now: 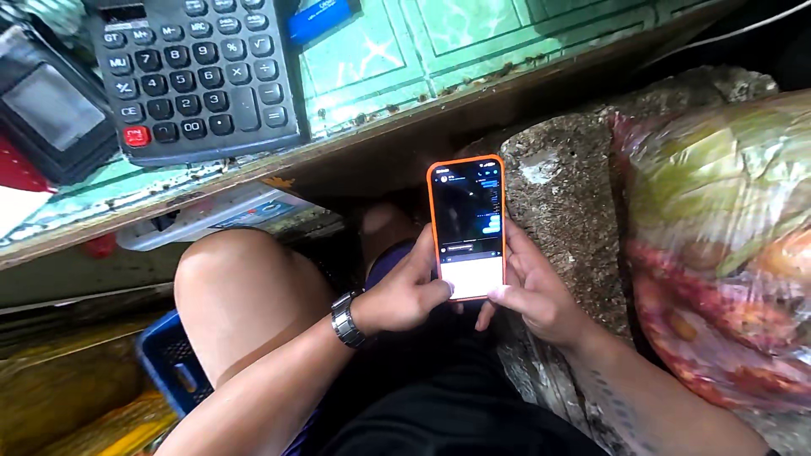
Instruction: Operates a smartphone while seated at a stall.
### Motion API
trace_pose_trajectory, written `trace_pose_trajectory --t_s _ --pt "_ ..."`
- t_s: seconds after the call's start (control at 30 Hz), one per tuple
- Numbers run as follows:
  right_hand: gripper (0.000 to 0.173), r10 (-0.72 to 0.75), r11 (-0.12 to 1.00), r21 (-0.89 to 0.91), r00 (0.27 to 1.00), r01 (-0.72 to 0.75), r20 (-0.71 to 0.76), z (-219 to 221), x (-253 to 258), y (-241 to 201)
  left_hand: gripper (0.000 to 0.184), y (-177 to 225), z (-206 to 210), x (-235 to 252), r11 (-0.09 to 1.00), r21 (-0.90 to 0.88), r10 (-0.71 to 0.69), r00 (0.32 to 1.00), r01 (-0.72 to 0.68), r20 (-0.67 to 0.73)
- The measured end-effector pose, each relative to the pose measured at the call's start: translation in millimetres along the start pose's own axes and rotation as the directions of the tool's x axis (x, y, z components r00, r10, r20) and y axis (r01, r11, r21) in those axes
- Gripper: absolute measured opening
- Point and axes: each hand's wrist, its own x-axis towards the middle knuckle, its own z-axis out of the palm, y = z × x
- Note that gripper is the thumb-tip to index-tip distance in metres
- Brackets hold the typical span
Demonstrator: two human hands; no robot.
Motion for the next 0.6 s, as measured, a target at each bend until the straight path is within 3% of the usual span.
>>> trace_pose_trajectory --t_s 0.2,0.43,0.6 --pt "0.087 0.051 0.998 -0.044 0.998 -0.053 -0.045 3.8 0.0 -2.5 0.069 -3.1 -2.8 -1.5 0.999 -0.044 0.02 0.999 -0.018 0.037" --pt "0.09 0.068 0.995 -0.075 0.998 -0.069 -0.019 6.4 -0.2 -2.5 0.074 -3.0 -4.7 -6.8 0.999 -0.025 0.043 0.998 -0.041 0.054" --pt "0.083 0.027 0.999 -0.022 0.998 -0.026 0.056 -0.8 -0.3 1.0 0.073 -2.8 -4.6 -7.5 0.999 -0.029 0.045 0.997 -0.043 0.065"
